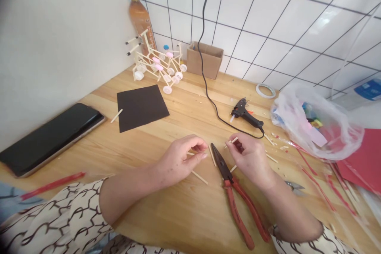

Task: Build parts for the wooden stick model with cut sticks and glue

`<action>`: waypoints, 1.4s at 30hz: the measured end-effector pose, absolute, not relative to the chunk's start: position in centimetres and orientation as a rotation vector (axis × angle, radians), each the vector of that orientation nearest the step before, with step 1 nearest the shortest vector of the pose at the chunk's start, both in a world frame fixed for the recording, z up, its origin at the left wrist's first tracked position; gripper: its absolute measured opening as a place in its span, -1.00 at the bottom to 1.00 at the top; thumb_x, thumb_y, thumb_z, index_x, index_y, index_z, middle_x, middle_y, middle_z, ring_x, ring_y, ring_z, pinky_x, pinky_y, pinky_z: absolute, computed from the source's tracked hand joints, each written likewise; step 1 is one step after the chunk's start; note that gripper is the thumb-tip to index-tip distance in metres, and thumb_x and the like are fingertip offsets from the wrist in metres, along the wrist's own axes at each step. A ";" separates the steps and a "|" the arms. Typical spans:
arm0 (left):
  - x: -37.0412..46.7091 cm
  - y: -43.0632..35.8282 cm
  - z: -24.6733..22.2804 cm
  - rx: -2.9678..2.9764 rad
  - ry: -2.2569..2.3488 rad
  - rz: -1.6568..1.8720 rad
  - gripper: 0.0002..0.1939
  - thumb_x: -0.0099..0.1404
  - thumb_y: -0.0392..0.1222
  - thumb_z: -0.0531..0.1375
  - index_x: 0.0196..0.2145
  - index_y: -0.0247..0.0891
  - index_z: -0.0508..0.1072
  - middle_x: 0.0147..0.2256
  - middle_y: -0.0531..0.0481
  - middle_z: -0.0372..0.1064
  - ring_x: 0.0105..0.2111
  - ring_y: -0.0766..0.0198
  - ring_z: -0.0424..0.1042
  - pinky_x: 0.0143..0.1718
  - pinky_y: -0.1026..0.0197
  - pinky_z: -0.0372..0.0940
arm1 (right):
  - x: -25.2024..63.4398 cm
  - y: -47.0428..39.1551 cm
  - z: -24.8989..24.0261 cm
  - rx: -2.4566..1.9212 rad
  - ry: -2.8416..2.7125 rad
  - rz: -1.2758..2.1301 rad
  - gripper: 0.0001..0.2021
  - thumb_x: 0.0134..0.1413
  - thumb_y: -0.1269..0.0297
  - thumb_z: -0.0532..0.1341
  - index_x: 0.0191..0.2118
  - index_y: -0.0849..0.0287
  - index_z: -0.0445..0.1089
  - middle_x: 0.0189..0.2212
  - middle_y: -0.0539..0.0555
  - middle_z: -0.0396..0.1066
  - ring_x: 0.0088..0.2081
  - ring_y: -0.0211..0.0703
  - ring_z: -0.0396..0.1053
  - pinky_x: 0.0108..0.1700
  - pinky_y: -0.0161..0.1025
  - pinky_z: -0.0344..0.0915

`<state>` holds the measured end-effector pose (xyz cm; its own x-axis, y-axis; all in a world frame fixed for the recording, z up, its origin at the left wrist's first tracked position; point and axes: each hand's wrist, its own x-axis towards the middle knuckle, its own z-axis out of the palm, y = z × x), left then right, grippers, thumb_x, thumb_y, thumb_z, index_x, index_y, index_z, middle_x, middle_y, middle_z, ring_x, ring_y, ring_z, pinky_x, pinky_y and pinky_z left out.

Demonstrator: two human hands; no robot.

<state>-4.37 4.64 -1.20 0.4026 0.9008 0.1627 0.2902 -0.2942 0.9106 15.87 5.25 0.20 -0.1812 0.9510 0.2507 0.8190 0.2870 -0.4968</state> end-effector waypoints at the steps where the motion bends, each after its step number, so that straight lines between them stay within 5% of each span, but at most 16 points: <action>1: -4.4 4.6 -1.2 1.799 1.031 0.892 -0.96 0.14 -0.32 0.13 -0.39 -0.31 0.35 -0.37 -0.04 0.38 -0.32 0.28 0.37 -0.31 0.25 0.31 | 15.9 5.3 0.1 -1.586 -2.047 0.346 -0.86 0.03 0.24 0.15 -0.48 0.15 0.33 -0.68 -0.02 0.33 -0.65 -0.27 0.24 -0.59 -0.33 0.16; 34: -4.3 4.7 -1.4 1.737 1.023 0.915 -0.94 0.14 -0.33 0.12 -0.39 -0.32 0.39 -0.38 -0.05 0.40 -0.35 0.29 0.38 -0.32 0.26 0.32 | 16.4 5.3 -0.1 -1.600 -1.999 0.353 -0.86 0.00 0.22 0.16 -0.48 0.15 0.32 -0.68 -0.03 0.32 -0.67 -0.28 0.21 -0.61 -0.33 0.13; 42: -4.3 5.1 -0.2 1.205 0.962 0.788 -0.86 0.18 -0.25 0.14 -0.36 -0.35 0.47 -0.38 -0.05 0.47 -0.36 0.31 0.42 -0.24 0.23 0.31 | 15.1 3.9 2.0 -1.492 -1.545 1.139 -0.84 -0.09 0.18 0.28 -0.46 0.15 0.34 -0.63 -0.06 0.29 -0.63 -0.32 0.19 -0.60 -0.35 0.12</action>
